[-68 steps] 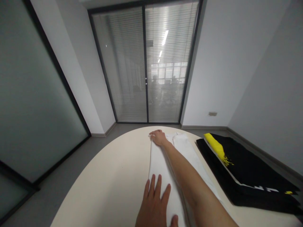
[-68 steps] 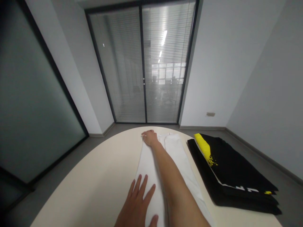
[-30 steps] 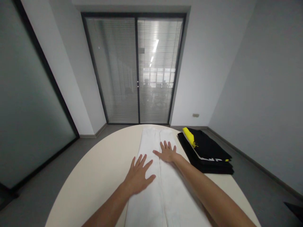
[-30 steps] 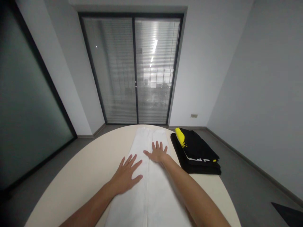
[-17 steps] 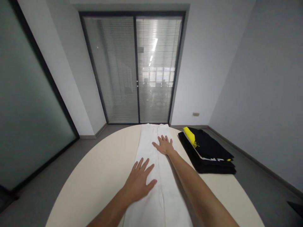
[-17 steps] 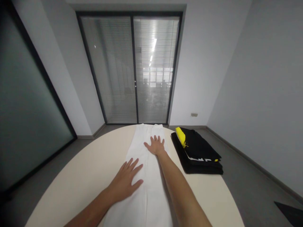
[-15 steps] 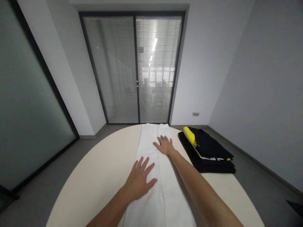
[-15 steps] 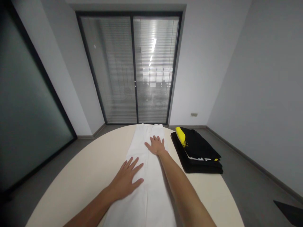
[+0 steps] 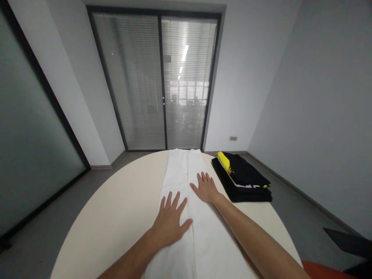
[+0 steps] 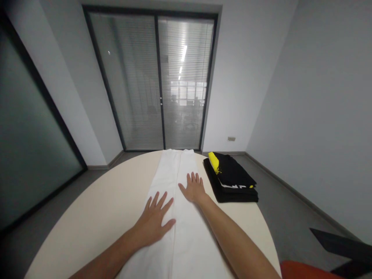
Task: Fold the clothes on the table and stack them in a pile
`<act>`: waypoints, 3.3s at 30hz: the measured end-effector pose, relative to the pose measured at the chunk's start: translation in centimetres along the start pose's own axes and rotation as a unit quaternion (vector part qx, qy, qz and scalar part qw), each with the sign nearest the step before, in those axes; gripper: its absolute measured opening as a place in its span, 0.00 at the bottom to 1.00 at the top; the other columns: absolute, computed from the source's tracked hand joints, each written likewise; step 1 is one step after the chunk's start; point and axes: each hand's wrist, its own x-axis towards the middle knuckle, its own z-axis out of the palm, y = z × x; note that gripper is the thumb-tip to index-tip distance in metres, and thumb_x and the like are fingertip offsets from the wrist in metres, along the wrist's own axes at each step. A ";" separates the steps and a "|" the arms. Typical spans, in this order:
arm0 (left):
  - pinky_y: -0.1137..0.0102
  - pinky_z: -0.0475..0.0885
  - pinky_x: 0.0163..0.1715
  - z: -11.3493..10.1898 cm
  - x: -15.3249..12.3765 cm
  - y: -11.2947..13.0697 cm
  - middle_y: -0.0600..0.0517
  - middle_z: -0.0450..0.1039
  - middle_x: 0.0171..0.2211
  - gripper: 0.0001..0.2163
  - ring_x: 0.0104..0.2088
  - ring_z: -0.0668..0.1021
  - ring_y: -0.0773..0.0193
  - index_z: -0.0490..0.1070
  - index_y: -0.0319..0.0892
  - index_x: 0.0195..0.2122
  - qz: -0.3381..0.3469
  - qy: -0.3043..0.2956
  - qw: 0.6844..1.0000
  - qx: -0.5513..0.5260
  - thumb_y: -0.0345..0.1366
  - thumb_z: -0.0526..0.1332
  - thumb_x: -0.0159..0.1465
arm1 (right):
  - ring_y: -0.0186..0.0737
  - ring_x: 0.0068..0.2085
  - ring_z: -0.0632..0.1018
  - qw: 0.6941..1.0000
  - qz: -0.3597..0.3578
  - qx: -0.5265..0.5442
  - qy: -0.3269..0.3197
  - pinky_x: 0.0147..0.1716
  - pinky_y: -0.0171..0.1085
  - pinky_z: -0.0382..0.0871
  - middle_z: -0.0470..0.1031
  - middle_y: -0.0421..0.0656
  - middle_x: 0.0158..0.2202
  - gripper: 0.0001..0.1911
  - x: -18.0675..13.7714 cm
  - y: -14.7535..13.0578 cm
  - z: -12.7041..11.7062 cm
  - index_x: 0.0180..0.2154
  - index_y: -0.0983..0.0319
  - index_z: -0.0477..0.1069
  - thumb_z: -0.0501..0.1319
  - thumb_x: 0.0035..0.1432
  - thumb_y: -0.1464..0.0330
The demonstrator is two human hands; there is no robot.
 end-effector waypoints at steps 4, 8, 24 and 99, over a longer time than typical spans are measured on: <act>0.43 0.44 0.67 0.0 1.4 -0.4 0.46 0.45 0.72 0.34 0.71 0.47 0.40 0.55 0.48 0.70 -0.015 0.008 1.000 0.004 0.59 0.52 0.67 | 0.56 0.72 0.40 1.000 -0.002 0.000 0.007 0.68 0.52 0.32 0.37 0.53 0.74 0.47 1.6 -0.1 -0.1 0.72 0.67 0.42 0.40 0.65 0.42; 0.49 0.49 0.68 -0.9 1.6 -1.0 0.45 0.60 0.67 0.25 0.68 0.60 0.47 0.66 0.44 0.64 0.011 0.045 0.999 0.009 0.49 0.55 0.69 | 0.55 0.72 0.45 0.999 -0.011 0.009 0.045 0.67 0.52 0.36 0.44 0.53 0.73 0.44 2.2 -0.1 -0.5 0.71 0.67 0.45 0.42 0.66 0.44; 0.53 0.53 0.66 -3.5 -1.4 -3.4 0.50 0.58 0.68 0.24 0.68 0.59 0.50 0.66 0.52 0.63 0.105 -0.034 0.993 -0.044 0.51 0.57 0.68 | 0.50 0.63 0.67 0.967 -0.224 0.107 -0.061 0.61 0.43 0.58 0.69 0.49 0.62 0.25 -8.1 2.0 -5.3 0.57 0.58 0.72 0.59 0.61 0.58; 0.76 0.64 0.24 -8.0 -0.8 -8.5 0.57 0.66 0.29 0.21 0.25 0.68 0.71 0.68 0.41 0.40 -0.083 0.058 0.863 -0.495 0.48 0.69 0.52 | 0.29 0.25 0.66 0.844 -0.114 0.505 -0.138 0.26 0.31 0.57 0.69 0.36 0.24 0.23 -8.8 9.7 -8.5 0.33 0.64 0.73 0.74 0.42 0.54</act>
